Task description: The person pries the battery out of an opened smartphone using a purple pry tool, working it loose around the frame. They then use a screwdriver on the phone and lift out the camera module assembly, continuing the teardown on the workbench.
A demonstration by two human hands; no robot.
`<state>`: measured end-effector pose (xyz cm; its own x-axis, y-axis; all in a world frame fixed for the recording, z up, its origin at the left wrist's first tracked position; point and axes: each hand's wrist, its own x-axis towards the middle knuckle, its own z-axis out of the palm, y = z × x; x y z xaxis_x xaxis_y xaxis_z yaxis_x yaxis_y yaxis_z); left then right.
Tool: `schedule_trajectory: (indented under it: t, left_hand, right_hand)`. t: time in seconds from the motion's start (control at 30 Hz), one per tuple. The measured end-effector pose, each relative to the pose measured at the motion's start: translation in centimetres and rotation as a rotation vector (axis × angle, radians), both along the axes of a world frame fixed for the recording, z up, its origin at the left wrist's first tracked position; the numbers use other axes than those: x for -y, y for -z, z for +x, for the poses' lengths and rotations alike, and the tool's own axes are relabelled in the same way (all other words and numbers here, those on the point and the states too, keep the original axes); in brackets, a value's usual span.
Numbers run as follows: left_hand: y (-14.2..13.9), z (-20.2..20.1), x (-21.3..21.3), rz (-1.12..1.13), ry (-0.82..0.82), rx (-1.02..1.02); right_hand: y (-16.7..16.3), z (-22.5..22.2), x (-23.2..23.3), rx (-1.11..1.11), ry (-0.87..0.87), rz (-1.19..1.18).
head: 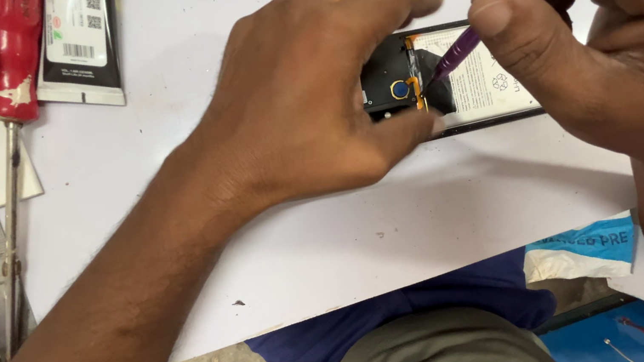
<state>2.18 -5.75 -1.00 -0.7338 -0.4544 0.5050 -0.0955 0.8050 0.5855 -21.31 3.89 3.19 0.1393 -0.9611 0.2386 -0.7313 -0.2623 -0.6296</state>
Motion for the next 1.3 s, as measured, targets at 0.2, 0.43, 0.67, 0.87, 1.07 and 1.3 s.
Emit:
schedule_trajectory:
  t: [0.2,0.43,0.67,0.87,1.07,1.3]
  left_hand:
    - [0.7,-0.5,0.2,-0.102,-0.095,0.179]
    - [0.2,0.3,1.5,-0.115,-0.189,0.079]
    - [-0.1,0.4,1.6,-0.033,-0.217,0.154]
    - [0.0,0.2,1.7,0.006,-0.197,0.143]
    - [0.2,0.2,1.6,-0.070,-0.190,0.102]
    - [0.4,0.1,1.7,-0.056,-0.177,0.100]
  right_hand:
    - [0.3,-0.6,0.3,-0.052,-0.078,-0.076]
    - [0.9,-2.1,4.1,-0.120,-0.118,-0.258]
    - [3.3,-2.7,5.1,-0.202,-0.197,-0.467]
    - [3.9,-3.4,5.0,-0.261,-0.233,-0.488]
    - [3.6,-3.4,5.1,-0.245,-0.234,-0.462]
    - [3.5,-2.9,5.0,-0.234,-0.246,-0.454]
